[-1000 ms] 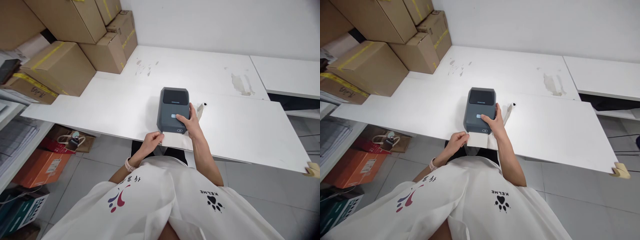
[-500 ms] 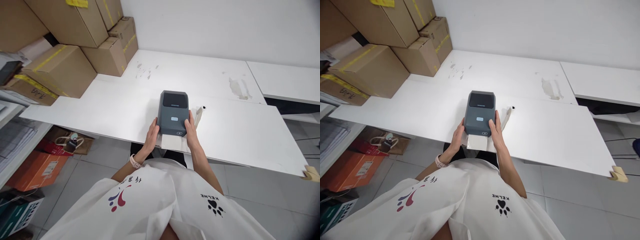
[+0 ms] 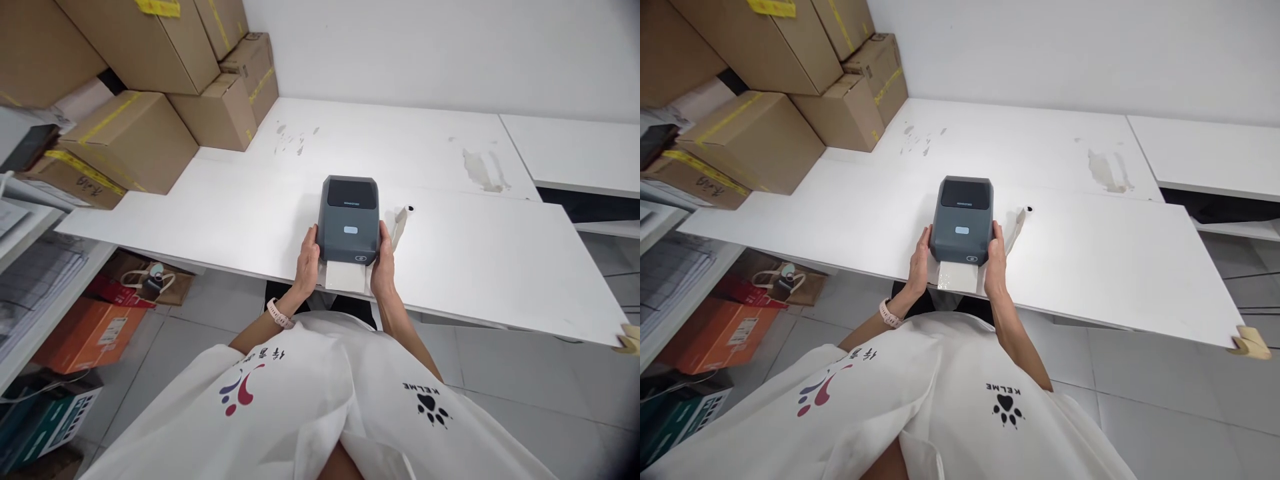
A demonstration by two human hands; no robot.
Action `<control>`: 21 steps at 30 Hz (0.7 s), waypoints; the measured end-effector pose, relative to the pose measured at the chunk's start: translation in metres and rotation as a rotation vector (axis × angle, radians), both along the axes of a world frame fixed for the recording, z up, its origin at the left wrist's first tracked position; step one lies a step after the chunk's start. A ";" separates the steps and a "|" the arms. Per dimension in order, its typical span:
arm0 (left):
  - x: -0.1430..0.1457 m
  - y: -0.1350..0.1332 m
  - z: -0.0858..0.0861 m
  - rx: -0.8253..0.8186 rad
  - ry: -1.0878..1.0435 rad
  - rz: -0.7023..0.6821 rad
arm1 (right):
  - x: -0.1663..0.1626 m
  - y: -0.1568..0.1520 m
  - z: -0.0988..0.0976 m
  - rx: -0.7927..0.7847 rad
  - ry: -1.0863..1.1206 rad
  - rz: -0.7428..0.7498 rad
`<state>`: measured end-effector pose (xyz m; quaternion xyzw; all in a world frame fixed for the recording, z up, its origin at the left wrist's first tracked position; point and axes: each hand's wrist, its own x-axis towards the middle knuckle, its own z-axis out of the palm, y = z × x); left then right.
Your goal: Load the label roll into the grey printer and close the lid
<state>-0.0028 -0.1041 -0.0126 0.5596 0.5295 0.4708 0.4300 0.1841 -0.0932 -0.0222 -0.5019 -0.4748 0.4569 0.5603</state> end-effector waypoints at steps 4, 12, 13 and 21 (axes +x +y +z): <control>-0.005 0.005 0.012 0.027 0.018 -0.013 | -0.001 0.005 0.007 0.008 0.095 -0.081; -0.005 0.083 0.038 0.257 0.133 -0.047 | 0.014 0.065 0.069 0.307 -0.335 -0.079; -0.003 0.094 0.036 0.222 0.145 -0.032 | 0.015 0.077 0.076 0.322 -0.391 -0.089; 0.008 0.122 0.011 -0.013 0.241 -0.025 | 0.027 0.155 0.100 0.356 -0.555 -0.067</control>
